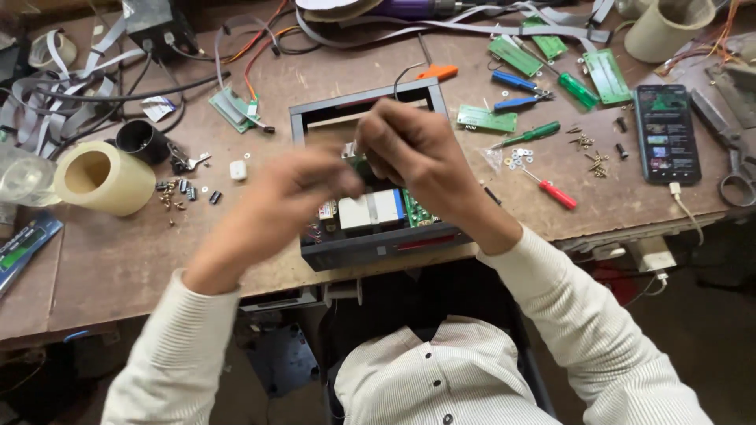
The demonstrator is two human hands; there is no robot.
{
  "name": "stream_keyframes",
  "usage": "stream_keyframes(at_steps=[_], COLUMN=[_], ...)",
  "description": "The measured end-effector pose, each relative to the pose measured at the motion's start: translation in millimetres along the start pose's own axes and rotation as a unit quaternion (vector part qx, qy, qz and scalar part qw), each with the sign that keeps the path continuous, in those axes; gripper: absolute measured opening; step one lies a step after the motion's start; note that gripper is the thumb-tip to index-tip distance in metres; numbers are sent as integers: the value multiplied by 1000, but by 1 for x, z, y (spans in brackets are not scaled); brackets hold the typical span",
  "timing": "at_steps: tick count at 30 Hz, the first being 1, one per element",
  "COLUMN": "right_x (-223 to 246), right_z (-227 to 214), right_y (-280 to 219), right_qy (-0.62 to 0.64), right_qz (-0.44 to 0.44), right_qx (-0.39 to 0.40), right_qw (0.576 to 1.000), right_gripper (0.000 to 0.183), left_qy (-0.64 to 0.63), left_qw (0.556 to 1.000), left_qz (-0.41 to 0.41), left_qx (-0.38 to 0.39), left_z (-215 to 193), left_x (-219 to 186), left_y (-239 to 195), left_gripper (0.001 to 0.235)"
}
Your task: Assembling and soldering components inside an electronic device enclosure.
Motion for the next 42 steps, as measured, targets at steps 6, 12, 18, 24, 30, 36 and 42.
stream_keyframes(at_steps=[6,12,18,24,30,36,42], right_x=[12,8,-9,-6,7,-11,-19], right_z=[11,39,-6,20,6,-16,42], right_y=[-9,-21,9,-16,-13,6,-23], right_qy=[230,-123,-66,63,-118,72,138], right_qz=[18,-45,89,-19,18,-1,157], right_qx=[-91,95,-2,-92,-117,-69,-11], right_qw=[969,987,994,994,986,995,978], right_gripper=[15,29,16,16,7,14,50], left_qy=[390,-117,-177,327,-303,25,262], left_qw=[906,928,983,927,897,995,933], left_qz=[66,-281,34,-55,-206,32,45], left_qx=[-150,-217,-21,-177,-247,-91,-240], left_z=[9,-1,27,4,12,25,11], left_x=[-60,-7,1,-46,16,-19,-35], left_y=[2,-2,-5,1,-10,-5,-7], left_gripper=[8,19,18,18,19,22,13])
Point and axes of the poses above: each hand's wrist, its own y-axis towards the middle knuckle, its own z-axis out of the palm, x = y × z, the point moved 5 cm from there along y, towards the middle knuckle, and after that the axes turned 3 degrees about z, right-handed, at the moved point
